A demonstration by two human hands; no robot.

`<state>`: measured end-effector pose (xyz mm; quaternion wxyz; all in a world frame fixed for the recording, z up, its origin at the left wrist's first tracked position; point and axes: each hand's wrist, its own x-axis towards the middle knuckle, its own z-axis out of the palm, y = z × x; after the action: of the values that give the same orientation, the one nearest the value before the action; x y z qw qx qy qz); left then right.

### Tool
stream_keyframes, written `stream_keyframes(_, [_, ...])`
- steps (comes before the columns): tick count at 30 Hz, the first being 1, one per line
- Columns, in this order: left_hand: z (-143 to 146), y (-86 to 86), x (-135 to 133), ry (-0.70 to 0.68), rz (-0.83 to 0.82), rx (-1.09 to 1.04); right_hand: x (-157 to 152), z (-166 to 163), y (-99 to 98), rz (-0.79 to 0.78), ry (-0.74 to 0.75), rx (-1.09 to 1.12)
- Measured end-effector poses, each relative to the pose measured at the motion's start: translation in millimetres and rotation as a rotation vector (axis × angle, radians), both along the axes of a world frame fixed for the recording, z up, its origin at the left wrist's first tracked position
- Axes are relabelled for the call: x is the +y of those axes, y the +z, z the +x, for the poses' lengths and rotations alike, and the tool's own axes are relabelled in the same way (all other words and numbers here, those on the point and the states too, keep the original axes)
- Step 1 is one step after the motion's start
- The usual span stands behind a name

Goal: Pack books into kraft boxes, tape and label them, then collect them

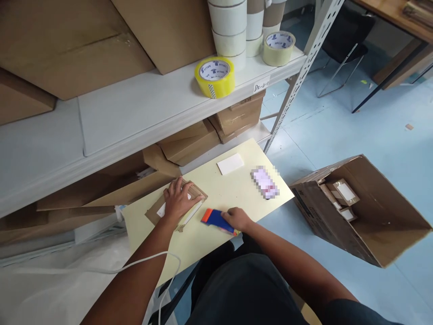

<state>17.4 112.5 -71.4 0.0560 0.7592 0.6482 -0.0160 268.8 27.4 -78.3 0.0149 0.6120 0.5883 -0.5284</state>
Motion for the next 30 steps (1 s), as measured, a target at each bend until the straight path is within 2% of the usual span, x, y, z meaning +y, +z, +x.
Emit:
stream_keyframes(3, [-3, 3.2, -2, 0.009, -0.035, 0.003, 10, 23, 9.1, 0.168, 0.014, -0.098])
stream_keyframes(7, [-7, 8.1, -13, 0.053, -0.099, 0.019, 14, 29, 7.3, 0.420, 0.157, -0.238])
stream_keyframes(10, [-8, 12.4, -24, 0.130, -0.122, 0.043, 15, 29, -5.6, 0.527, 0.210, -0.297])
stream_keyframes(17, [-18, 22.5, -34, 0.554, -0.189, 0.024, 10, 43, -45.9, 0.764, 0.259, -0.274])
stream_keyframes(20, [-26, 28.5, -34, 0.636, -0.255, -0.007, 6, 46, -58.7, 0.801, 0.299, -0.262])
stream_keyframes(24, [-36, 36.0, -38, 0.631, -0.310, -0.025, 4, 49, -63.0, 0.839, 0.284, -0.265])
stream_keyframes(27, [-40, 37.8, -44, 0.571, -0.271, 0.035, 8, 50, -52.4, 0.858, 0.264, -0.243])
stream_keyframes(28, [-40, 37.0, -47, 0.502, -0.221, 0.070, 11, 50, -45.2, 0.873, 0.254, -0.236])
stream_keyframes(30, [-39, 32.1, -52, 0.269, -0.119, 0.105, 24, 48, -24.1, 0.921, 0.227, -0.227])
